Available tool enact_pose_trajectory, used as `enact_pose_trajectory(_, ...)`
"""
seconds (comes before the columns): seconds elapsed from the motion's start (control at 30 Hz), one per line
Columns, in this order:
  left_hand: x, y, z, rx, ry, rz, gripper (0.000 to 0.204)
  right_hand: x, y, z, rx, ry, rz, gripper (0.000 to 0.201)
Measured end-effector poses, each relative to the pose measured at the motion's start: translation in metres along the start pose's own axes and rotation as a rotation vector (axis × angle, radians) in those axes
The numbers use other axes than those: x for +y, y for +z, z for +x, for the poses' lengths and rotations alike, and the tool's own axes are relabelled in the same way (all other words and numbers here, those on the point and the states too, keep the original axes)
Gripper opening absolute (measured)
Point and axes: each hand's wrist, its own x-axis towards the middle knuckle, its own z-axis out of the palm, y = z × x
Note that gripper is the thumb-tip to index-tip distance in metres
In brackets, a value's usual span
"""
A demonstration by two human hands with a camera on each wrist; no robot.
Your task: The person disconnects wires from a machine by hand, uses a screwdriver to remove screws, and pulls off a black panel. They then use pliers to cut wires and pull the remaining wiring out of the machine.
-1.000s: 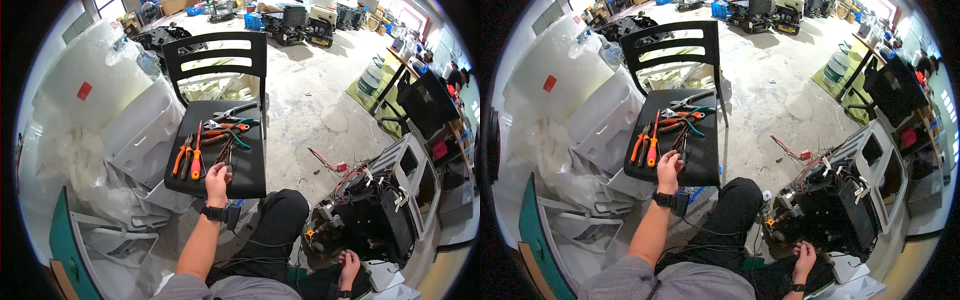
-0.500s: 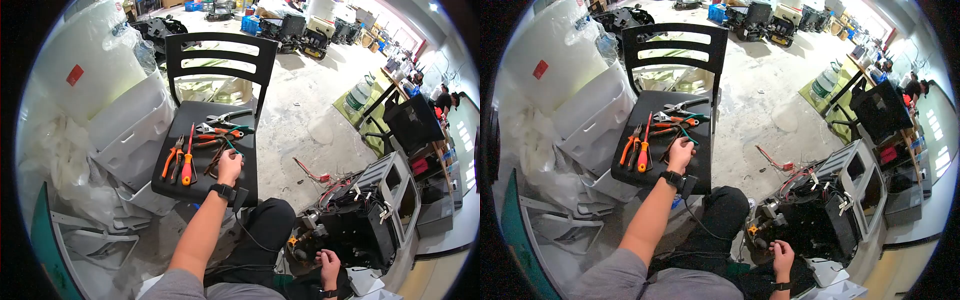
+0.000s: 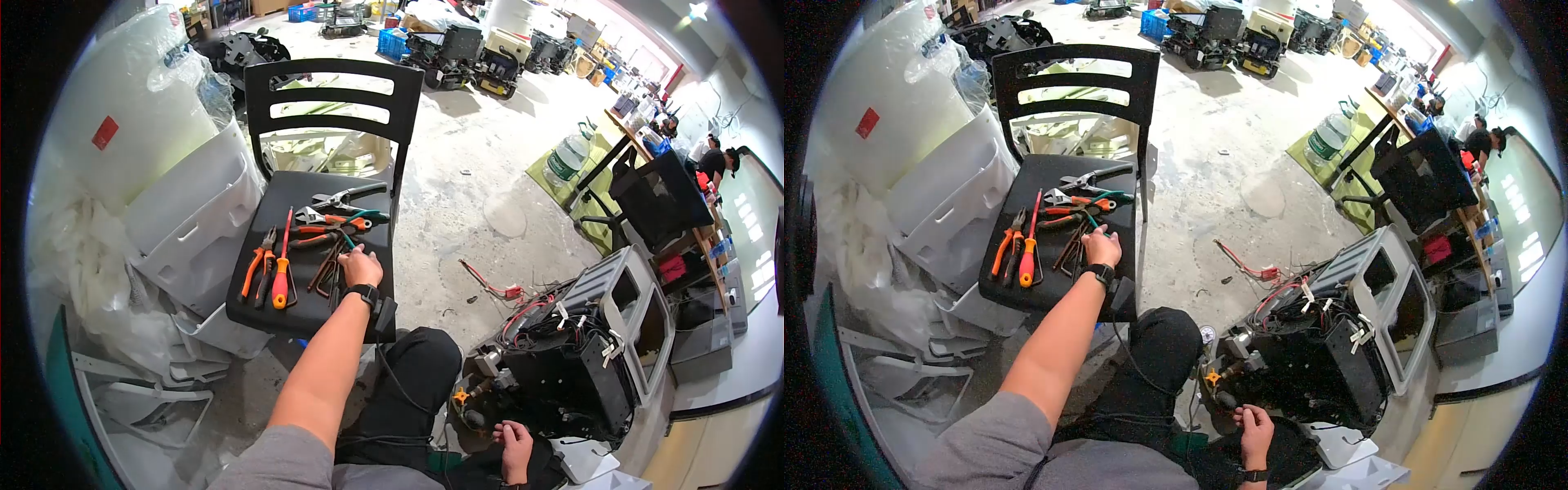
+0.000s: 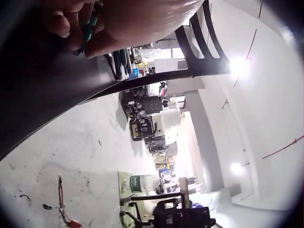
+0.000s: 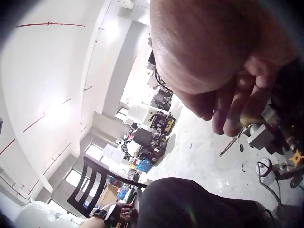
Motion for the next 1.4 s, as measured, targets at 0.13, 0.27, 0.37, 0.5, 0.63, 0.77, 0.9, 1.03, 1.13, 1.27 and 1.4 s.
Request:
enact_pose_trajectory(0.13, 0.007, -0.007, -0.002, 0.171, -0.041, -0.097, 0.019, 0.011, -0.006, 0.003, 0.001, 0.026, 0.053, 0.019)
enact_pose_trajectory(0.27, 0.004, -0.006, 0.010, 0.177, -0.147, -0.162, 0.015, 0.024, -0.017, 0.003, 0.015, 0.030, 0.073, 0.019)
enact_pose_trajectory(0.37, -0.036, 0.033, 0.049, 0.122, -0.142, -0.487, 0.017, 0.034, -0.024, 0.002, 0.023, 0.044, 0.089, 0.019)
enact_pose_trajectory(0.5, 0.016, -0.027, 0.003, -0.031, -0.301, -0.825, 0.019, 0.040, -0.028, -0.003, 0.033, 0.072, 0.094, 0.019)
enact_pose_trajectory(0.63, 0.022, -0.044, -0.005, -0.073, -0.239, -0.842, 0.018, 0.043, -0.029, -0.007, 0.041, 0.108, 0.134, 0.019)
enact_pose_trajectory(0.77, 0.034, -0.052, -0.031, -0.237, -0.080, -1.010, 0.020, 0.039, -0.031, -0.004, 0.004, 0.034, 0.136, 0.019)
enact_pose_trajectory(0.9, 0.074, -0.067, -0.101, -0.547, 0.121, -0.960, 0.017, -0.005, -0.025, -0.002, -0.095, -0.079, 0.160, 0.022)
enact_pose_trajectory(1.03, 0.096, -0.063, -0.189, -0.989, 0.356, -0.770, 0.010, -0.055, -0.026, -0.010, -0.263, -0.117, 0.653, 0.033)
enact_pose_trajectory(1.13, 0.105, -0.067, -0.262, -1.287, 0.348, -0.594, 0.010, -0.067, -0.039, -0.020, -0.438, -0.149, 0.959, 0.059)
enact_pose_trajectory(1.27, 0.098, -0.050, -0.313, -1.549, 0.470, -0.240, 0.008, -0.049, -0.051, -0.043, -0.580, -0.145, 1.190, 0.065)
enact_pose_trajectory(1.4, 0.090, -0.029, -0.335, -1.653, 0.570, -0.073, 0.008, -0.023, -0.065, -0.070, -0.520, -0.111, 1.240, 0.068)
